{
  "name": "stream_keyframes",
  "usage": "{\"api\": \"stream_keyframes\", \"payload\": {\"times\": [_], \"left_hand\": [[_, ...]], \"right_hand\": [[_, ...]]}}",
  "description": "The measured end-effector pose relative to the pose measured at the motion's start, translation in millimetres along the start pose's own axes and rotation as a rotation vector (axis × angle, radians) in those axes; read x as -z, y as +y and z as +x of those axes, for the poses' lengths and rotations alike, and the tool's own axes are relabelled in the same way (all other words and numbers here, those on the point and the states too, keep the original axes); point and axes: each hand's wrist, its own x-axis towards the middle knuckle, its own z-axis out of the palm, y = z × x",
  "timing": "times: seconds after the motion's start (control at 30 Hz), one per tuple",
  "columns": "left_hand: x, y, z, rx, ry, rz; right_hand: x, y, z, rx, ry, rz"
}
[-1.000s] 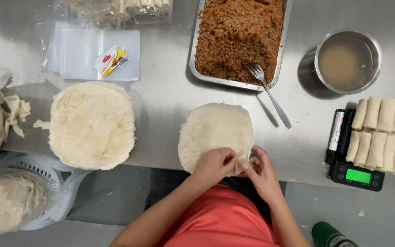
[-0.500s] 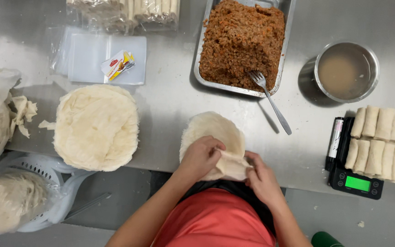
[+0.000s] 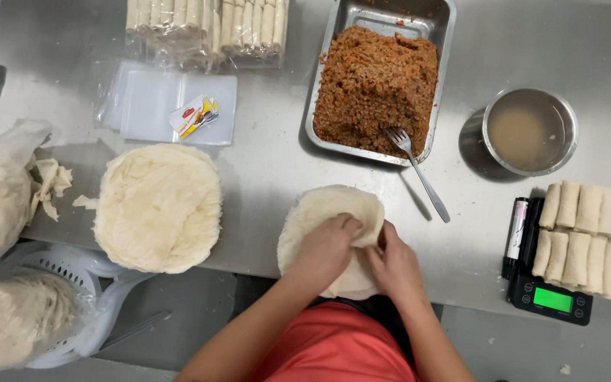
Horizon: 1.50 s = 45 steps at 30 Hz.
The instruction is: The person organizes previously prepared spring rolls by weighing them on a digital scale and then places a portion of filling onto a fresh wrapper and rolls it by hand.
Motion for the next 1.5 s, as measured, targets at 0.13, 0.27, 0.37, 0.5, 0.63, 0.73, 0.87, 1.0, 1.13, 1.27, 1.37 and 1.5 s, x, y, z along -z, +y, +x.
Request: {"api": "stream_keyframes", "payload": {"times": [0.13,0.27,0.37,0.5,0.63,0.73,0.87,1.0,1.13,1.27,1.37,1.5], "left_hand": [[-8.0,-15.2,13.4,0.091,0.055,-0.089],[0.5,-19.3,4.6,0.181,0.088,-0.16],[5.5,5.3,5.5,0.13,0.075,-0.01],[2.1,-7.1,8.9,0.126,0.131,-0.07],[-13.3,-29.4,1.3,0.243,0.256,-0.264],[-19.9,-30.0,-10.6,0.286,0.272,-0.399],[-5.3,-56.0,-34.7,0.417,0.377,-0.427],[45.0,-101.7,-78.5,0.63,0.563,-0.447],[75.3,-164.6,-136.2,0.658,0.869,-0.3],[128.9,-218.4,-178.3,0.657,1.022,0.07],[137.1,-225.6,-173.5,0.534,1.074,0.356],[82.4,-134.0,-116.7,0.325,0.774,-0.299]], "right_hand": [[-8.6,16.5,16.8,0.033,0.082,-0.01],[-0.7,-4.8,9.4,0.012,0.026,-0.067],[-0.3,-21.1,13.4,0.004,0.064,-0.065],[-10.7,-1.4,34.3,0.044,0.152,-0.028],[-11.7,-9.8,21.1,0.023,0.143,0.099],[-17.3,-11.7,21.8,0.03,0.165,0.124],[-24.4,-6.5,25.7,0.037,0.177,0.102],[-16.3,-1.2,28.9,0.01,0.208,0.082],[-25.1,12.3,49.4,-0.009,0.201,0.046],[-18.9,10.3,66.0,0.039,0.226,0.143],[-15.7,37.5,72.7,0.057,0.17,0.44],[-9.4,80.3,45.9,-0.109,-0.031,0.926]]}}
